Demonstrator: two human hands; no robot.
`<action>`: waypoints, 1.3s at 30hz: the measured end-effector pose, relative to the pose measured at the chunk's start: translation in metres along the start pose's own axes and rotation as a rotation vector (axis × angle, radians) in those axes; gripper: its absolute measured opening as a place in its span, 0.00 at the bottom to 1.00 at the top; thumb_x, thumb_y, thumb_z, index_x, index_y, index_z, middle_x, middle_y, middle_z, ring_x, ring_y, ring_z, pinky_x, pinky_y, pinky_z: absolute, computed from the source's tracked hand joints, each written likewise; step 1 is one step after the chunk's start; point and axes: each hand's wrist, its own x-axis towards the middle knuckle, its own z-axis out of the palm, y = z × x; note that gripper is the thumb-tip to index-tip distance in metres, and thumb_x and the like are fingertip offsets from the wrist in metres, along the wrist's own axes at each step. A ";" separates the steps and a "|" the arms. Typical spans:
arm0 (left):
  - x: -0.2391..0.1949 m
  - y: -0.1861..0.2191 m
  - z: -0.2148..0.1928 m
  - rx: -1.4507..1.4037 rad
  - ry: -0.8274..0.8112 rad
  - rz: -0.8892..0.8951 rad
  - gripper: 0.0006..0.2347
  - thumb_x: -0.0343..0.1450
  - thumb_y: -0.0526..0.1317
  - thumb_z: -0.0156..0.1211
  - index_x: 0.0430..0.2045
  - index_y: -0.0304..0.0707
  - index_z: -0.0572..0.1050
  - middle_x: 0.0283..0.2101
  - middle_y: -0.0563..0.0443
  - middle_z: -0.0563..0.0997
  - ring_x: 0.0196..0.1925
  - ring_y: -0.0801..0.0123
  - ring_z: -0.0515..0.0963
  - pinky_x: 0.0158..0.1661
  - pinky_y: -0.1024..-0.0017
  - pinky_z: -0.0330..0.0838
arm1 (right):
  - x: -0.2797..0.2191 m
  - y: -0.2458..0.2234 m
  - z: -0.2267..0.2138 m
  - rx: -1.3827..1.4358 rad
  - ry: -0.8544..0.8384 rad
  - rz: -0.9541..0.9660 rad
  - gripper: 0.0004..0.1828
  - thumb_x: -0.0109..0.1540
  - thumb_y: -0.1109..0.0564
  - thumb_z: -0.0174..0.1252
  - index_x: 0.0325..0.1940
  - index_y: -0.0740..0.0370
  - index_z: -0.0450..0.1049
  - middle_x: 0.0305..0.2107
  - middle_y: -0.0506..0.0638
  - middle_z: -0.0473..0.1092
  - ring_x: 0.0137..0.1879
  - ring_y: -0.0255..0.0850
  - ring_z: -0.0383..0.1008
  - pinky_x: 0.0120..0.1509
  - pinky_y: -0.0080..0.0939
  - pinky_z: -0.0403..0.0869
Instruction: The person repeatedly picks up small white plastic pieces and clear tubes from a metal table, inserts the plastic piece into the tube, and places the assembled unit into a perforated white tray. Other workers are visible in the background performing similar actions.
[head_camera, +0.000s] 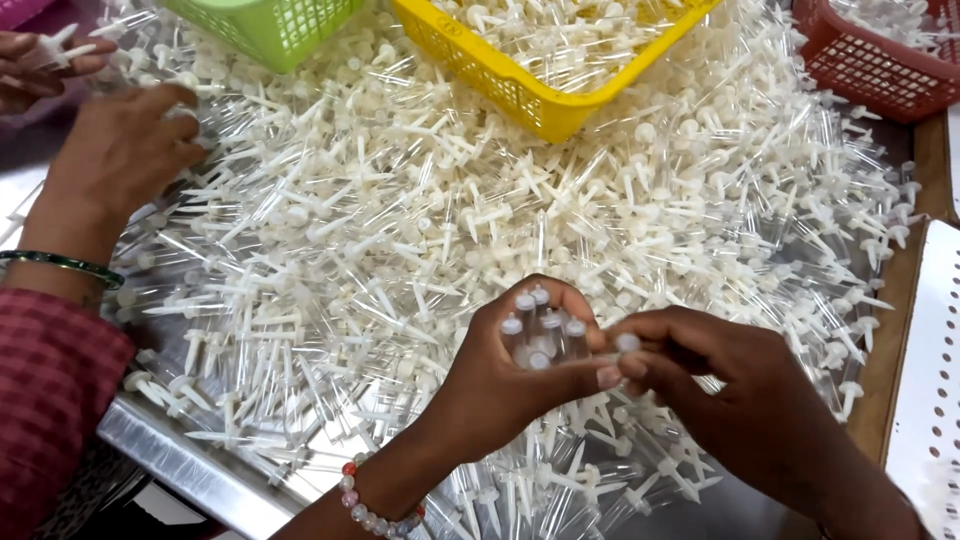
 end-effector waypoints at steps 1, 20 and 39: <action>0.000 -0.001 0.001 0.044 -0.014 0.012 0.16 0.65 0.33 0.73 0.42 0.35 0.72 0.38 0.53 0.81 0.41 0.77 0.81 0.41 0.77 0.79 | 0.002 -0.010 0.003 0.050 0.001 0.076 0.17 0.64 0.46 0.62 0.52 0.56 0.82 0.30 0.47 0.79 0.33 0.34 0.81 0.40 0.37 0.79; 0.012 0.005 -0.023 -0.619 0.184 -0.218 0.18 0.63 0.30 0.65 0.46 0.32 0.69 0.51 0.29 0.81 0.53 0.47 0.84 0.51 0.50 0.81 | 0.021 0.022 0.016 -0.151 -0.129 0.118 0.20 0.57 0.43 0.66 0.50 0.51 0.76 0.31 0.45 0.80 0.34 0.40 0.79 0.39 0.43 0.79; 0.004 -0.011 0.006 -0.238 0.062 -0.193 0.22 0.61 0.32 0.73 0.48 0.33 0.70 0.44 0.40 0.83 0.45 0.64 0.84 0.46 0.66 0.82 | 0.001 0.000 0.025 0.200 0.074 0.047 0.10 0.58 0.55 0.67 0.41 0.62 0.83 0.26 0.48 0.80 0.29 0.32 0.78 0.33 0.34 0.78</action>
